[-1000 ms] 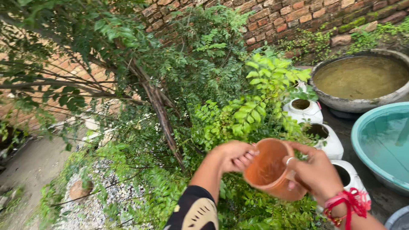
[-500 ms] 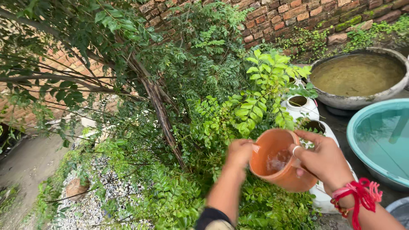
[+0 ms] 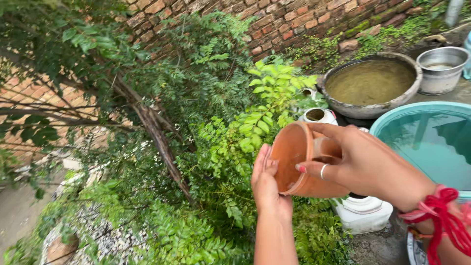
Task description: The person scoops water into a brown plastic mug from a barrel and splashes the water onto plants in a courtyard.
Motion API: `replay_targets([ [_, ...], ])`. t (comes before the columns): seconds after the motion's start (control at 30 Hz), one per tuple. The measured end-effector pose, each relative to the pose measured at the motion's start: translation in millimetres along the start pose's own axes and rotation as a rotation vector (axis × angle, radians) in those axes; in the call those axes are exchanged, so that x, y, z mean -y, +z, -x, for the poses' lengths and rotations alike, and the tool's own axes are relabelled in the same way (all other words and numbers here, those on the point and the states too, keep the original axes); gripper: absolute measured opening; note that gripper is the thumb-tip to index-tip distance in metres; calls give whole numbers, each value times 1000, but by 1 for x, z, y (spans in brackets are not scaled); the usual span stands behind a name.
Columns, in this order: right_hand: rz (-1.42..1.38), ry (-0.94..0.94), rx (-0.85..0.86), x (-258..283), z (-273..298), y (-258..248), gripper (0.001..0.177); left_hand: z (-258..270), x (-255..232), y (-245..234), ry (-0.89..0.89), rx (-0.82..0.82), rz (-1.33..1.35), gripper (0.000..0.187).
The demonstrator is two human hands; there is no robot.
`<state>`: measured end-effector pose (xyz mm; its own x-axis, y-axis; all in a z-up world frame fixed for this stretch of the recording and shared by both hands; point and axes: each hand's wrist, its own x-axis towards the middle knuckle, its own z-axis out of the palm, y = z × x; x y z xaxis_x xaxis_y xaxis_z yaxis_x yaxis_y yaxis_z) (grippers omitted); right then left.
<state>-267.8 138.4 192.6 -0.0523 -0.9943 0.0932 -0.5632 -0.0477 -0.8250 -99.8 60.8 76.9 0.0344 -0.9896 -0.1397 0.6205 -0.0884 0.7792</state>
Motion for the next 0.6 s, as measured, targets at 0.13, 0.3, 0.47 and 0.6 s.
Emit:
replay_targets([
  [0.13,69,-171,-24,0,1,-15,69,-2,17,2,-118,-49,115,56],
  [0.3,108,-19,-131,10,5,-24,49,-5,23,10,-254,-10,195,55],
  [0.47,204,-241,-330,18,6,-28,43,-7,14,16,-294,64,167,55],
  [0.6,194,-257,-355,21,3,-20,47,-8,11,16,-315,59,182,55],
])
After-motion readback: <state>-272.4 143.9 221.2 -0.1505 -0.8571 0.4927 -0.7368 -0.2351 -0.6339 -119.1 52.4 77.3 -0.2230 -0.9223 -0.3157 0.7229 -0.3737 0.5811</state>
